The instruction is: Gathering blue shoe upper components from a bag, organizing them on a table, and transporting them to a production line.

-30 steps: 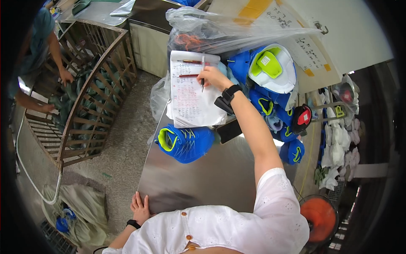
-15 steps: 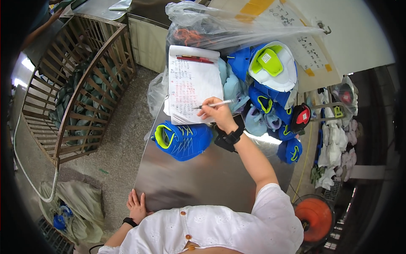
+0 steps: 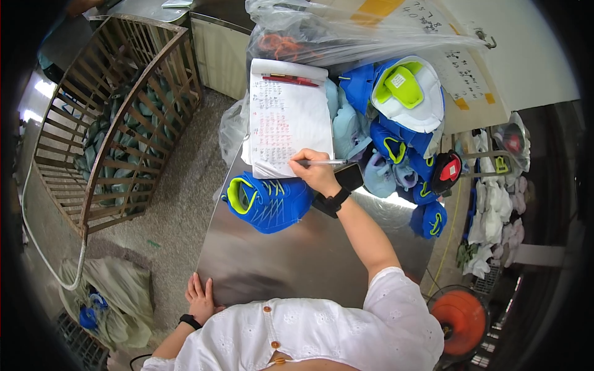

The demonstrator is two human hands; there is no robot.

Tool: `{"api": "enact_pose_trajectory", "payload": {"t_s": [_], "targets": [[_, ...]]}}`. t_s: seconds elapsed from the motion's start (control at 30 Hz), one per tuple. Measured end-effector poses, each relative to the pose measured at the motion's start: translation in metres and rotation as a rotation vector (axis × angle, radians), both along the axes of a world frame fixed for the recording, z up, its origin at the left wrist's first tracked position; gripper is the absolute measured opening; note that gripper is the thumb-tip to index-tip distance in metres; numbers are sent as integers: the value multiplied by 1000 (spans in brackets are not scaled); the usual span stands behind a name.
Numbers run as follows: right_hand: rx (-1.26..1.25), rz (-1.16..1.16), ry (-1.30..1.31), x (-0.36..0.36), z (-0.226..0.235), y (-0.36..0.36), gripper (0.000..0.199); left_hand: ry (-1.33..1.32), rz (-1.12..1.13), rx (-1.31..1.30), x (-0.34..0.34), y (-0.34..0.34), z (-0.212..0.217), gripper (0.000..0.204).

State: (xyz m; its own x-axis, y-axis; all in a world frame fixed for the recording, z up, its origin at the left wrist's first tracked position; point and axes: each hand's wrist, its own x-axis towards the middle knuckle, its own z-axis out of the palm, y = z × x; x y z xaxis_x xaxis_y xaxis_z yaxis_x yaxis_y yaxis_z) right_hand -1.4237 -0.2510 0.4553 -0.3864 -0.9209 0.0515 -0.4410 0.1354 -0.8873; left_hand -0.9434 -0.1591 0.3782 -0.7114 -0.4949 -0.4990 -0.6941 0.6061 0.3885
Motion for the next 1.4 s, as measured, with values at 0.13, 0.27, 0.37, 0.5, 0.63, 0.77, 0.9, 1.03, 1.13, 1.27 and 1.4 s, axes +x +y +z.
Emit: {"api": "enact_pose_trajectory", "payload": {"t_s": [0.13, 0.27, 0.37, 0.5, 0.63, 0.77, 0.9, 1.03, 1.13, 1.27, 1.4], "targets": [[-37, 0, 58, 5, -3, -3, 13, -6, 15, 21, 0, 1, 2, 107], [-20, 15, 33, 4, -3, -3, 14, -53, -8, -1, 1, 1, -1, 106], [-4, 0, 40, 3, -5, -3, 13, -38, -5, -2, 0, 1, 0, 106], [6, 20, 78, 3, 1, -5, 14, -31, 13, 18, -3, -1, 4, 103], [12, 66, 95, 1, 0, -4, 13, -40, 11, 7, -1, 0, 2, 102], [22, 2, -34, 2, -3, -3, 12, -47, 6, 5, -2, -1, 4, 101], [6, 2, 19, 5, -1, -4, 11, -42, 14, 0, -4, 0, 5, 101], [-9, 2, 53, 5, -2, -5, 11, -47, 28, 30, -6, -1, 8, 101], [-19, -19, 33, 6, -4, -4, 11, -41, 3, -6, -5, -1, 8, 101], [1, 2, 43, 5, -2, -5, 11, -41, 15, 9, -6, -2, 10, 101], [-9, 27, 58, 2, -6, -4, 12, -44, 7, -6, -5, -2, 9, 101]]}}
